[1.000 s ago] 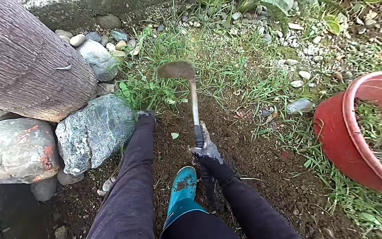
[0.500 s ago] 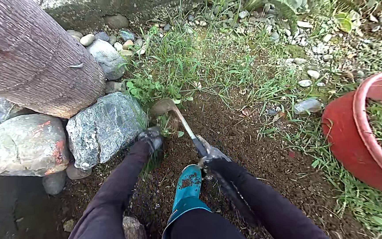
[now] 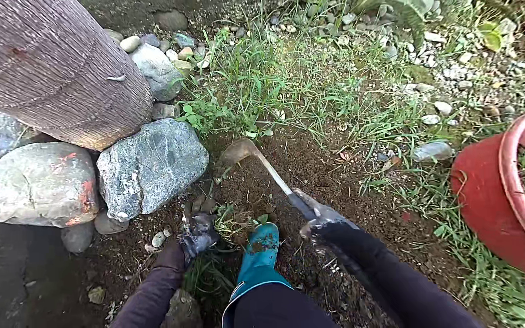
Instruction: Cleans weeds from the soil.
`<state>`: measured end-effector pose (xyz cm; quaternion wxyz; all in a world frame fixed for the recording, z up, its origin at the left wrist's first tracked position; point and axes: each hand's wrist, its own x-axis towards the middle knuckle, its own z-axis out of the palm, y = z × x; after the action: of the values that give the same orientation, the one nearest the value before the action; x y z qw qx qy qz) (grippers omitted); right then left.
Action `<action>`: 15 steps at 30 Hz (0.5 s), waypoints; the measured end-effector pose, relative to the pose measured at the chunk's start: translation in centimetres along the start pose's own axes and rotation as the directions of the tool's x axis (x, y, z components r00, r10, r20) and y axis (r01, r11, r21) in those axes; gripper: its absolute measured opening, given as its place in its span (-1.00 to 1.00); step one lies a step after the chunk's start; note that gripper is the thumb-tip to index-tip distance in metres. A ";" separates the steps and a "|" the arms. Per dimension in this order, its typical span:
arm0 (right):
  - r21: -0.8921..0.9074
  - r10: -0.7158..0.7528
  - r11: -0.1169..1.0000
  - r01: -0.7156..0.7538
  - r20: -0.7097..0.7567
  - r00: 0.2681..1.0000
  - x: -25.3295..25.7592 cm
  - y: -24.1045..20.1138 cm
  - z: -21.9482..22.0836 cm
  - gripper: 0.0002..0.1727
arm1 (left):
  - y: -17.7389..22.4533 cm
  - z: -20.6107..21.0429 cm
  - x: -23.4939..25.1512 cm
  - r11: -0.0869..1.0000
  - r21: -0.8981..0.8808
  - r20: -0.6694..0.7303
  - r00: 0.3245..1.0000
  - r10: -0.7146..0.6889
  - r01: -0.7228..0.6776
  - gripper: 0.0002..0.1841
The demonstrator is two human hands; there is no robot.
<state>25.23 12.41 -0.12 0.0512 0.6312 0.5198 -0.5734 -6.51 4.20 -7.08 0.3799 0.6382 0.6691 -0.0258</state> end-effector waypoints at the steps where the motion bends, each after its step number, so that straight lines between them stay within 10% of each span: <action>1: 0.063 0.029 0.998 -0.029 -0.011 1.000 -1.0 -0.1 -1.0 0.14 | -0.3 0.1 0.1 1.000 -0.001 0.013 1.000 0.016 -0.016 -0.31; 5: 0.421 0.036 0.907 0.017 -0.116 0.993 -1.6 -2.0 0.4 0.07 | 1.8 1.8 1.2 0.973 -0.203 0.136 0.981 0.139 -0.110 -0.43; 8: 0.103 0.044 0.994 -0.042 -0.010 0.999 -0.8 -1.4 1.9 0.10 | 4.0 1.8 1.3 0.970 -0.109 0.123 0.966 0.228 -0.216 -0.53; 10: -0.091 0.089 0.992 -0.084 0.058 0.994 -1.8 -0.3 1.3 0.17 | 4.3 0.4 2.7 0.964 0.075 0.053 0.966 0.252 -0.255 -0.23; 15: 0.291 0.030 0.957 -0.010 -0.065 0.997 -4.1 0.1 -0.6 0.20 | 4.0 -2.3 8.9 0.955 0.211 0.070 0.971 -0.227 0.208 0.08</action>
<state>26.53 10.32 3.25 -0.0540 0.6566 0.4251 -0.6207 -3.23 13.54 -8.46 0.3389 0.5939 0.7107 -0.1652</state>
